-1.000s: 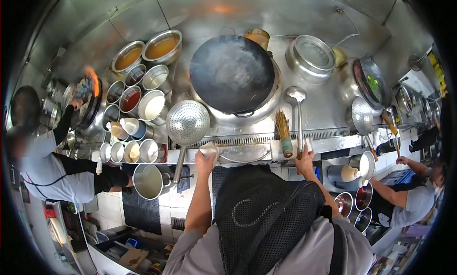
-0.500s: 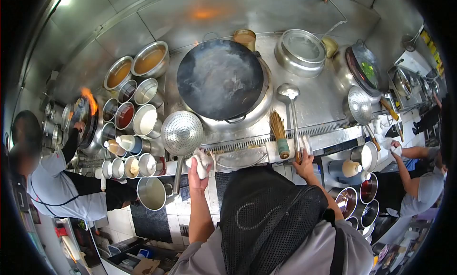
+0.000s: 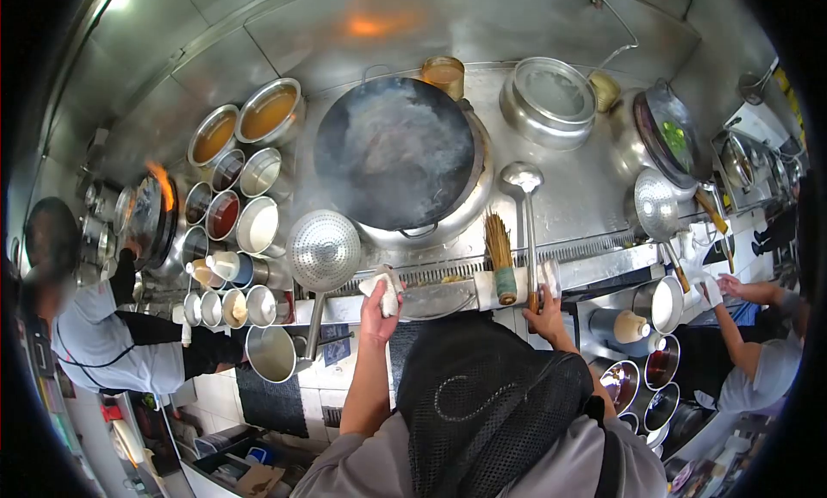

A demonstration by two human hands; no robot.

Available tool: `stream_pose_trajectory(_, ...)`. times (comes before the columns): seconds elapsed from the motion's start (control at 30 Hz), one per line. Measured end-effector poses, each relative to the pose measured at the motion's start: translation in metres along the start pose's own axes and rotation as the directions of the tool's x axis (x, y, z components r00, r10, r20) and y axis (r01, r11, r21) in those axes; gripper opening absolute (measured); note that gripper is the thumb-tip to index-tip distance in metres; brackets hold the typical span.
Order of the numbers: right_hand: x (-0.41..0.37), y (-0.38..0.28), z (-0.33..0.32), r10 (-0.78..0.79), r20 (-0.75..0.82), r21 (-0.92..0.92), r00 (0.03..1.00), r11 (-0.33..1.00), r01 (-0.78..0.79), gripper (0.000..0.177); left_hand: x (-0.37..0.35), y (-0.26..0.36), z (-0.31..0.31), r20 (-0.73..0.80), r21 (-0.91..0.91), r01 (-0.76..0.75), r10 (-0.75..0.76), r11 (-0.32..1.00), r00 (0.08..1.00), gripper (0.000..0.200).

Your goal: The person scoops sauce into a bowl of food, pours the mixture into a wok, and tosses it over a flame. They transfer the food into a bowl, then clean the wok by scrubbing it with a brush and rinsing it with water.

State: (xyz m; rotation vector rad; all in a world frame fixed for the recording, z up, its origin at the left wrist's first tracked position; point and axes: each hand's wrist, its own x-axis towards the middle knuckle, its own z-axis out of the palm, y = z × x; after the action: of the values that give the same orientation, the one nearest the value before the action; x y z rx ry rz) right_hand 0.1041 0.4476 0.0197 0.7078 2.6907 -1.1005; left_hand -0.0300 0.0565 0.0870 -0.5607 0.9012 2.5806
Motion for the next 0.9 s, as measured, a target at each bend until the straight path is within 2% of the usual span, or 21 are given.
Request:
stream_pose_trajectory(0.17, 0.005, 0.002, 0.001, 0.019, 0.036, 0.036, 0.999, 0.999, -0.020, 0.102, 0.006, -0.009, 0.015, -0.039, 0.130, 0.038, -0.034, 0.991, 0.999, 0.035)
stream_pose_trajectory(0.33, 0.011, 0.000, -0.003, 0.000, 0.081, 0.076, 0.997, 0.997, -0.006, 0.101, 0.015, -0.012, 0.020, -0.029, 0.177, 0.031, -0.026, 0.984, 0.999, 0.033)
stream_pose_trajectory(0.6, 0.014, -0.018, -0.014, 0.035, 0.093, 0.111, 0.995, 0.993, -0.045, 0.090, 0.013, -0.014, 0.011, -0.147, 0.181, 0.074, -0.048, 0.981, 0.988, 0.035)
stream_pose_trajectory(0.73, 0.016, -0.015, -0.013, -0.004, 0.083, 0.107, 0.997, 0.994, -0.004, 0.089, 0.005, -0.015, 0.001, -0.124, 0.197, 0.084, -0.060, 0.977, 0.990, 0.036)
stream_pose_trajectory(0.9, 0.015, -0.019, -0.013, 0.003, 0.071, 0.060, 0.997, 0.998, -0.007, 0.087, -0.005, -0.016, -0.006, -0.085, 0.096, 0.076, -0.068, 0.992, 0.994, 0.042)
